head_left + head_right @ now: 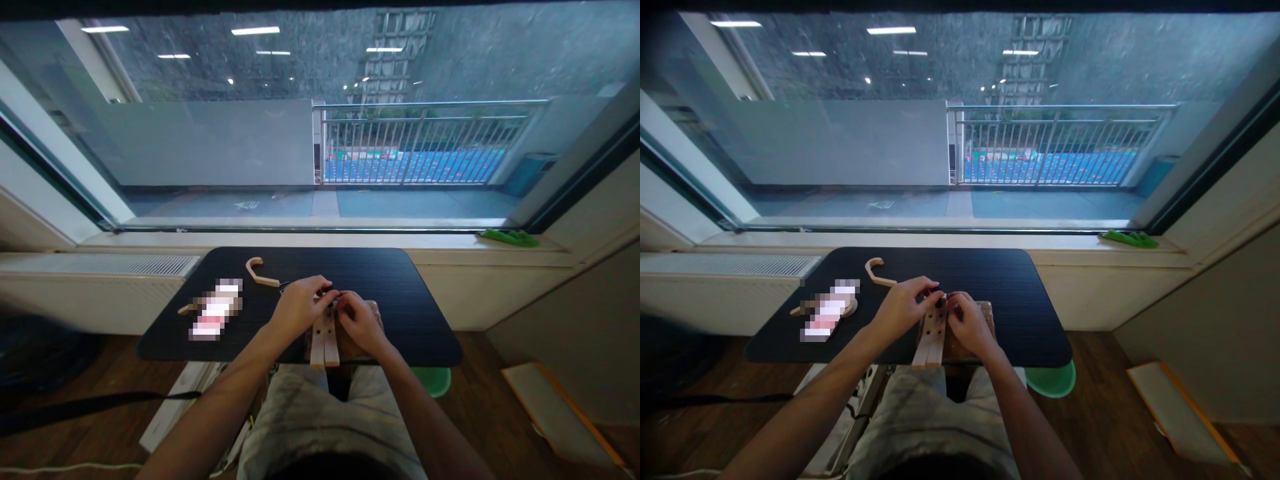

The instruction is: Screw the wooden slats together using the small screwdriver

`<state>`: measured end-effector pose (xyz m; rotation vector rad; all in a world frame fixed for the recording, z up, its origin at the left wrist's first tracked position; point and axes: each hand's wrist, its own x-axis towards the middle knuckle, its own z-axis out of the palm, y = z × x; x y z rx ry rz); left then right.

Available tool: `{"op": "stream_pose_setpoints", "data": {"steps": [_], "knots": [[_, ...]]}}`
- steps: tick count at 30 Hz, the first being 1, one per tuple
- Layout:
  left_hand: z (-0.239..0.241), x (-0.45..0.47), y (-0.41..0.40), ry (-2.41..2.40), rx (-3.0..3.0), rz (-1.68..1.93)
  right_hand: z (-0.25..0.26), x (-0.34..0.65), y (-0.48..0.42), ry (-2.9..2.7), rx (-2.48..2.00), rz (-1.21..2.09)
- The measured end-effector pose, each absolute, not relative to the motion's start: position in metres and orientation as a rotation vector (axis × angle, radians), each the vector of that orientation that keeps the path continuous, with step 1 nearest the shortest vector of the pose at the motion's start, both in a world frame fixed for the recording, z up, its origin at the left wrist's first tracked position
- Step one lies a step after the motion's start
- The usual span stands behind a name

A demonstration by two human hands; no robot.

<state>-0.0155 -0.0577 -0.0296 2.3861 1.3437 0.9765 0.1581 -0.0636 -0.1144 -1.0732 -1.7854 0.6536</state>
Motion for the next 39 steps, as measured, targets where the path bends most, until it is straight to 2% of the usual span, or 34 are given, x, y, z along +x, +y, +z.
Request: {"op": "stream_pose_setpoints", "data": {"steps": [12,20,29,39], "knots": [[-0.03,-0.017,-0.057,1.33,2.368,0.963,-0.117,0.156,-0.064,-1.863,-1.135,0.509],[-0.03,-0.019,-0.058,1.307,2.338,0.97,-0.108,0.157,-0.067,-1.86,-1.352,0.404],[-0.03,-0.022,-0.057,1.303,2.345,0.966,-0.114,0.158,-0.049,-1.901,-1.356,0.621],[-0.029,-0.022,-0.058,1.291,2.328,0.945,-0.117,0.15,-0.046,-2.018,-1.479,0.451]]}}
